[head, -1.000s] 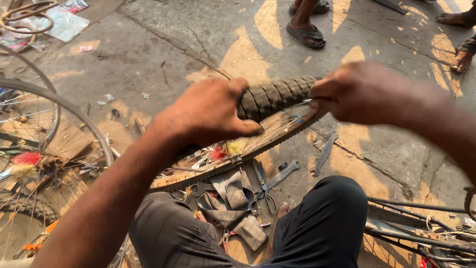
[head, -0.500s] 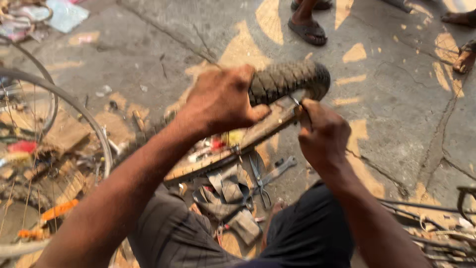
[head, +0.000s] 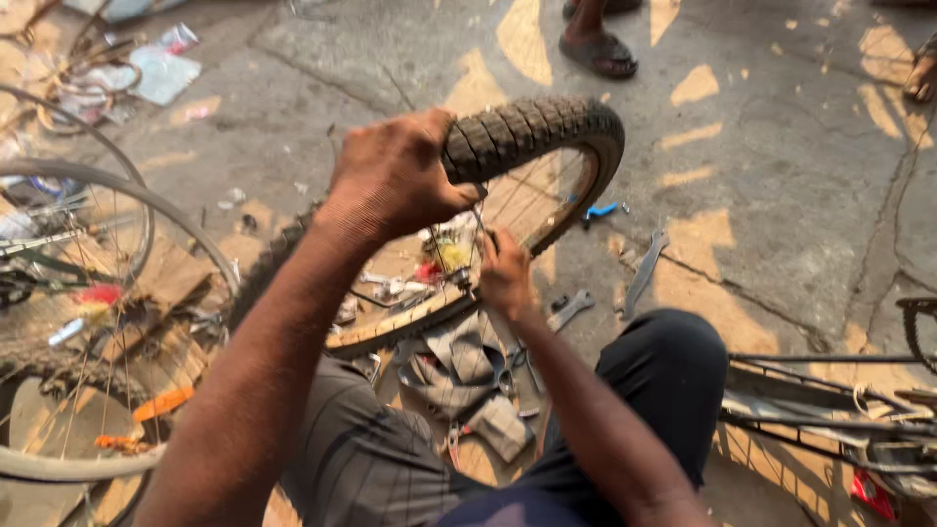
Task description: The person cuts a piece of rubber from an old inner tube using scissors and inserts it into a bicycle tire to patch a hole. They then fit the tire onto the wheel rim.
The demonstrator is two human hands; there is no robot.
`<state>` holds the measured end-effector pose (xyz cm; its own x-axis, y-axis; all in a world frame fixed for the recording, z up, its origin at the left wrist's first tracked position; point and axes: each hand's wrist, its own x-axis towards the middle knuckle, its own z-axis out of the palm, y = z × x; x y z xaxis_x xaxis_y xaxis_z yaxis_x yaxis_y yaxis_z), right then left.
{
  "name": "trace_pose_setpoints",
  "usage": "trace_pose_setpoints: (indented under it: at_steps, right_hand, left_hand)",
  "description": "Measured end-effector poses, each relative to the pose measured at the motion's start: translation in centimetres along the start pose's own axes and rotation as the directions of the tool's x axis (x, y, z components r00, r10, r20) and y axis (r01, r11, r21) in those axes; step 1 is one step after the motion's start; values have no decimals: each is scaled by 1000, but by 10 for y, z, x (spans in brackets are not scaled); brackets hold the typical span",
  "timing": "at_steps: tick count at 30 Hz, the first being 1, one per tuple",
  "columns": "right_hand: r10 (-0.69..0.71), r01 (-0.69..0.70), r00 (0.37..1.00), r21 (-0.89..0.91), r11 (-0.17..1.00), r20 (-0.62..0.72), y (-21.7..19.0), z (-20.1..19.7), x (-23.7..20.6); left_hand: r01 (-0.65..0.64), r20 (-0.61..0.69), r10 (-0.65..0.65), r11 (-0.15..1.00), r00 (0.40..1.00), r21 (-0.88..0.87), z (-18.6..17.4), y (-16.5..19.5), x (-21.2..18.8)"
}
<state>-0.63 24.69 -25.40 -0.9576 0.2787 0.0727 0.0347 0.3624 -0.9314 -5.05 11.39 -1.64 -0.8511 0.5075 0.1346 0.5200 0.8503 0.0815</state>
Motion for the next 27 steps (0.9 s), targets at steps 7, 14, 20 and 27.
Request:
trace_pose_setpoints:
  at_steps: [7, 14, 20, 27]
  right_hand:
    - [-478, 586, 809, -393, 709, 343, -53, -164, 44]
    - [39, 310, 882, -641, 702, 469, -162, -175, 114]
    - [174, 463, 753, -698, 546, 635, -199, -146, 178]
    - [-308, 327, 942, -569, 755, 132, -108, -82, 110]
  left_hand:
    - [149, 229, -133, 987, 964, -52, -45, -52, -8]
    - [91, 221, -102, 994, 970, 57, -28, -52, 26]
    - [95, 216, -82, 994, 973, -51, -15, -68, 22]
    - [86, 88, -90, 995, 992, 46, 4, -76, 47]
